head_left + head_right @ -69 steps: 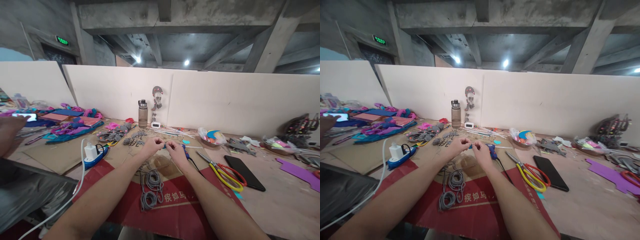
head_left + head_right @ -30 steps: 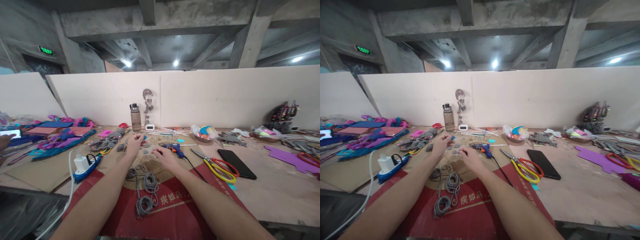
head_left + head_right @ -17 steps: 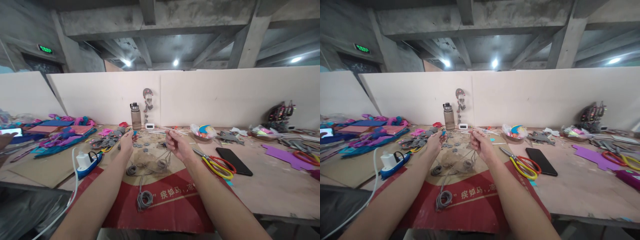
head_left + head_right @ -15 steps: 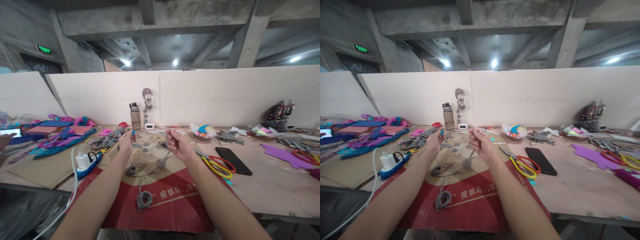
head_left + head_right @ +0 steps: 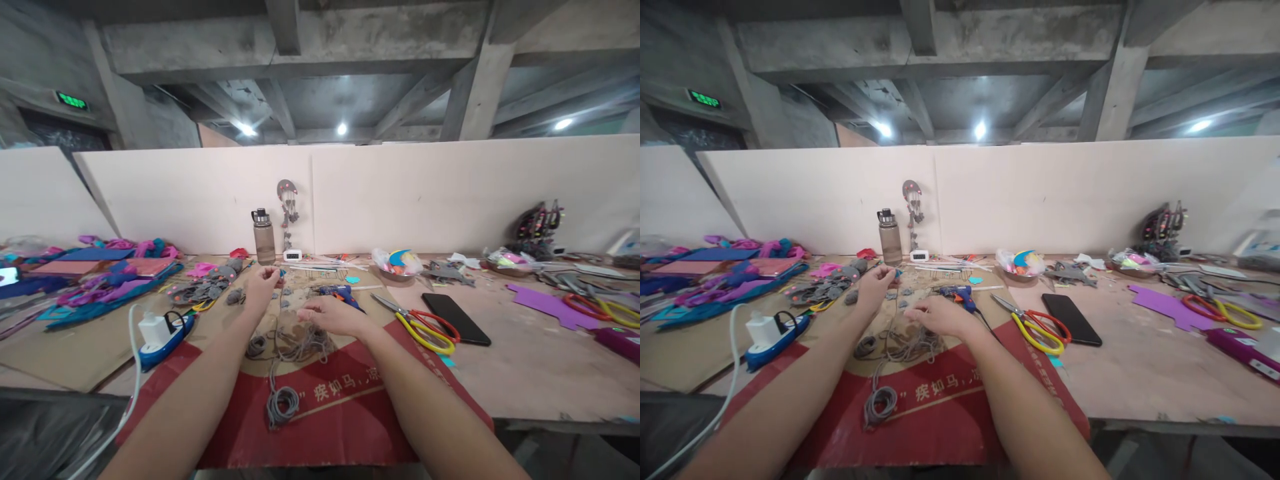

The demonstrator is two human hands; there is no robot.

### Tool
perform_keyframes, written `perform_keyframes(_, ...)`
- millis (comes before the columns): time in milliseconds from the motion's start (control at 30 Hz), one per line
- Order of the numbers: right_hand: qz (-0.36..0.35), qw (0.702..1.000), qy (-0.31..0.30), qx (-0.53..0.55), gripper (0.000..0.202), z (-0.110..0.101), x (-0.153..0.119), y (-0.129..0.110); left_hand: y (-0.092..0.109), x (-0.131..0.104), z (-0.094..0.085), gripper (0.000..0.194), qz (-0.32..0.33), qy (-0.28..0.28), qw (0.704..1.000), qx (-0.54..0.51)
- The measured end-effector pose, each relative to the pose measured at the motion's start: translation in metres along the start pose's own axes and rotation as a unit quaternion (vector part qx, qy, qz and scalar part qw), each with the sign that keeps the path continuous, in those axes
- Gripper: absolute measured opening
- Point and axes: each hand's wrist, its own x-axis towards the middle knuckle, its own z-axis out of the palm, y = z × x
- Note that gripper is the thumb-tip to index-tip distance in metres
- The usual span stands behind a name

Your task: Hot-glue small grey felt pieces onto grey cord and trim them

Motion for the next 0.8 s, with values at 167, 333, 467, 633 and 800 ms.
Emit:
perform_keyframes(167,0.021,1.000,0.023,-0.003,0.031,-0.002,0.001,0.004,0.002,-0.004,0.004,0.022,0.001,-0.025,0.999,0.021)
perform_keyframes(333,0.026,0.995,-0.082,0.055,0.025,0.002,-0.001,-0.002,0.006,-0.003,0.002,0.022,-0.065,-0.009,0.993,-0.097)
perform_keyframes(467,0.082,0.962,-0.180,0.187,0.026,0.007,-0.004,-0.007,0.007,0.000,-0.001,0.016,-0.124,0.000,0.977,-0.171)
perform_keyframes(633,0.123,0.970,-0.076,0.194,0.022,0.013,0.000,-0.004,0.009,-0.002,0.001,0.011,-0.134,-0.018,0.974,-0.180)
perform_keyframes(800,0.043,0.997,0.054,0.039,0.021,0.017,0.006,0.006,0.015,-0.007,0.005,0.009,-0.130,-0.024,0.978,-0.164)
